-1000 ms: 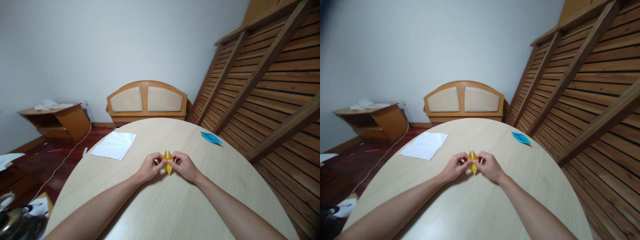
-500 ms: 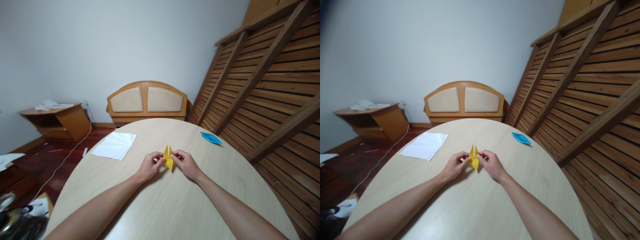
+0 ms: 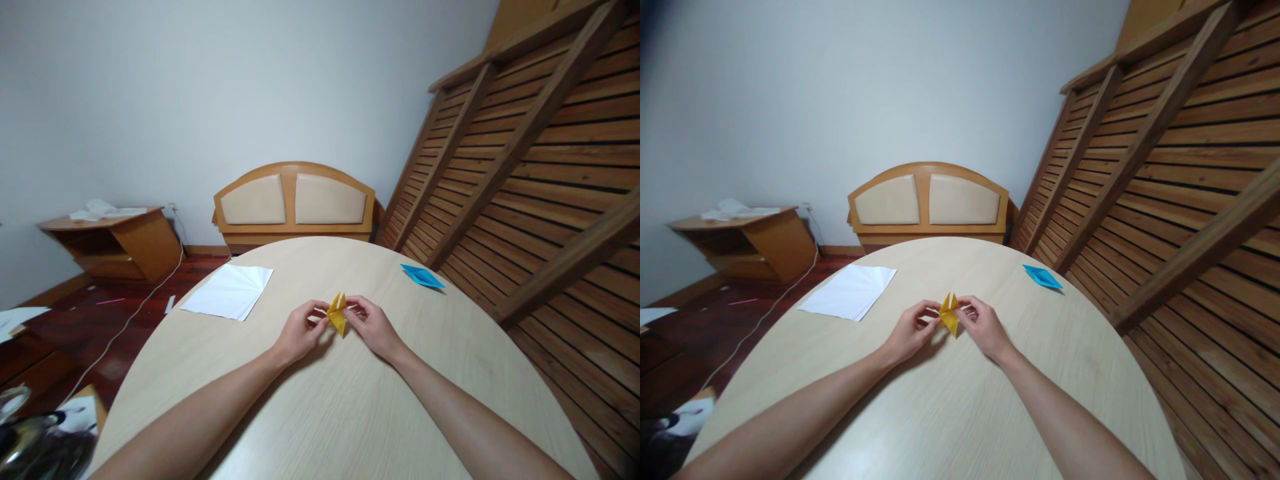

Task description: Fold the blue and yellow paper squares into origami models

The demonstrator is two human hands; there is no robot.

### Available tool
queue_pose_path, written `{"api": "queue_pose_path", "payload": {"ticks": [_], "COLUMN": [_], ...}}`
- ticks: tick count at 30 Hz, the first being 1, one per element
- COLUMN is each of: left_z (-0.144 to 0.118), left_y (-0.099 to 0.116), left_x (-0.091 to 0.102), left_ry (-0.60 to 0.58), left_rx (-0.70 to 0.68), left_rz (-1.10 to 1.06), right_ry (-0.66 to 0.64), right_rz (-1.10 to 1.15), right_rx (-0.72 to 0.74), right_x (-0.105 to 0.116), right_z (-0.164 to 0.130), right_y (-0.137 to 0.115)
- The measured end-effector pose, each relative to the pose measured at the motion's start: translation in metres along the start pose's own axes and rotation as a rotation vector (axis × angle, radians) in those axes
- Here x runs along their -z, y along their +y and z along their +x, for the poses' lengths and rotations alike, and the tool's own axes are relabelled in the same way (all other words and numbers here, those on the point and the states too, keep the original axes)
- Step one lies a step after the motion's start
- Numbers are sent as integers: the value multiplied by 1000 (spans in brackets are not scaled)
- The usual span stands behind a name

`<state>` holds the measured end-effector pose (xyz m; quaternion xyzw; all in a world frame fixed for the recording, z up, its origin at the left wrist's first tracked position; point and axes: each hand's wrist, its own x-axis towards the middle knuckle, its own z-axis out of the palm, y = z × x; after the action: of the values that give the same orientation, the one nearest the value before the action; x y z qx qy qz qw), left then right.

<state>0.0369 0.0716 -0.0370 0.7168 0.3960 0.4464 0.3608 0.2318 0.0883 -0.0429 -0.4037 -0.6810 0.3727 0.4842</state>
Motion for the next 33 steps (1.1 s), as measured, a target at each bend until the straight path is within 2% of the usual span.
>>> {"api": "queue_pose_path", "payload": {"ticks": [4,11,15,20,23,25,29,33], "left_z": [0,0,0,-1,-1,-1,-1,-1], "left_y": [-1,-7,-11,-11,-11,-11,-11,-11], "left_x": [0,-1,-1,4,5,5,2,1], "left_ry": [-4,-9,6,31,53,54,23,-1], "left_rx": [4,0,0,-148,-234,-224,-114,-114], "left_rz": [-8,-3,107,354,413,412,386,368], "right_ry": [-12,-68,-110,-154,-172,-189,-186,-171], "right_rz": [40,-26,-89,-133,-132,-130,-168,-207], "right_rx": [3,19,53,95,77,74,105,160], "right_x": [0,-1,-1,-2,-1,-1,0,0], "right_z": [0,-2,-5,-8,-8,-9,-8,-7], "right_y": [2,-1,-2,-1,-2,-4,-7,-9]}}
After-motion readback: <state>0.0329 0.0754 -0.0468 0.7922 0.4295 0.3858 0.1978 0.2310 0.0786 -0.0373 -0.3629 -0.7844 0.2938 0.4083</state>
